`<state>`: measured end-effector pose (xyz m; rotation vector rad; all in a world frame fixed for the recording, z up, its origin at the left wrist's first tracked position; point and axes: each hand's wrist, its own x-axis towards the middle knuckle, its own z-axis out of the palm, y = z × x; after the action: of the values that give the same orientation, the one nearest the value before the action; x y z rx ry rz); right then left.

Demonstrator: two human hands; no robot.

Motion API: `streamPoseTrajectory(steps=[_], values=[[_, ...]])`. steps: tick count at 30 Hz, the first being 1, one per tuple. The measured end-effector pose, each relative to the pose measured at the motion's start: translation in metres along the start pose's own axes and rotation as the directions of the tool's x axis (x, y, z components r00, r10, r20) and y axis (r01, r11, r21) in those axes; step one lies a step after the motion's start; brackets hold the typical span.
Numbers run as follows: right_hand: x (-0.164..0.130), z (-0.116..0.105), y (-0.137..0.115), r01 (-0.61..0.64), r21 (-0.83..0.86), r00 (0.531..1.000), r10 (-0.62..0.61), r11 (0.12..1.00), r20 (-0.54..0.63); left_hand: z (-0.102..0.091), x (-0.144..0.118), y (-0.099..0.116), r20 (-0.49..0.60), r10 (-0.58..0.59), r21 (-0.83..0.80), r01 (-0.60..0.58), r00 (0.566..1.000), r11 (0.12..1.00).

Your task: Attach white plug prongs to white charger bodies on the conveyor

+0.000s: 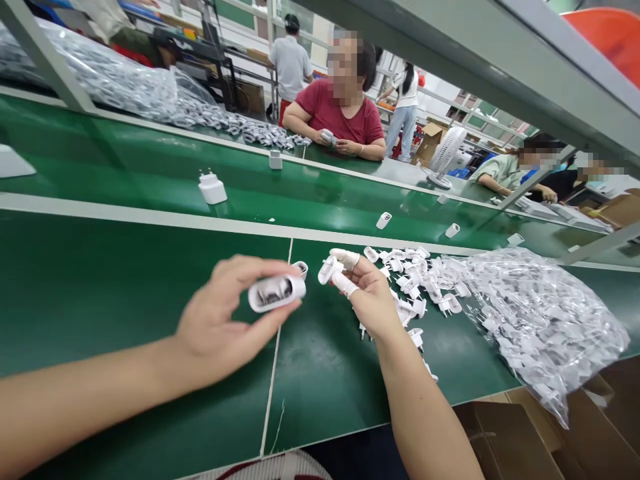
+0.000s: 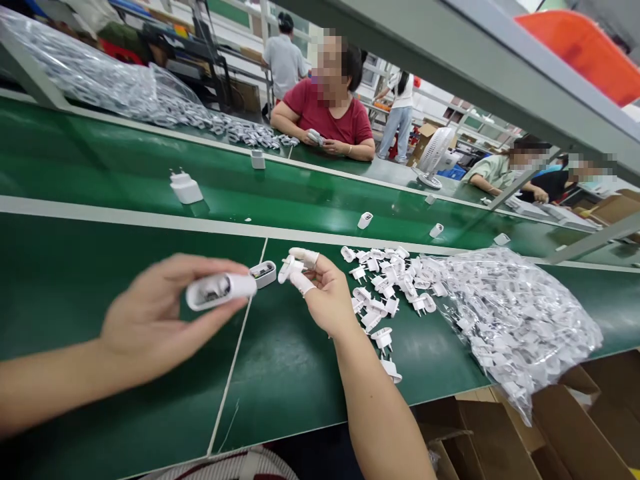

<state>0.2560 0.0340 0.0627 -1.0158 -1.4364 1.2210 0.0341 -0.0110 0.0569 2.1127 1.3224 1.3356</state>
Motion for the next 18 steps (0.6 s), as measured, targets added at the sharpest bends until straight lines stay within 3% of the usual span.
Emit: streamPoseTrajectory(steps=[4,9,13,18], values=[[-0.009,0.003,-0.005,0.032,-0.099,0.998,-0.026,0.995,0.057,0.023,-0.037,-0.014,0.193,-0.052,-0.047,0.063,0.98,0.997],[-0.016,0.006,-0.013,-0.074,-0.106,0.99,0.086,0.992,0.112,0.038,-0.032,-0.033,0.339,-0.173,-0.114,0.223,0.925,0.968],[-0.016,0.01,-0.015,0.045,-0.07,0.987,-0.033,0.997,0.156,0.034,-0.026,-0.038,0.394,-0.248,-0.193,0.344,0.885,0.919],[-0.02,0.009,-0.011,0.192,-0.424,0.974,-0.12,0.885,0.191,0.031,-0.022,-0.039,0.392,-0.213,-0.186,0.304,0.895,0.934]])
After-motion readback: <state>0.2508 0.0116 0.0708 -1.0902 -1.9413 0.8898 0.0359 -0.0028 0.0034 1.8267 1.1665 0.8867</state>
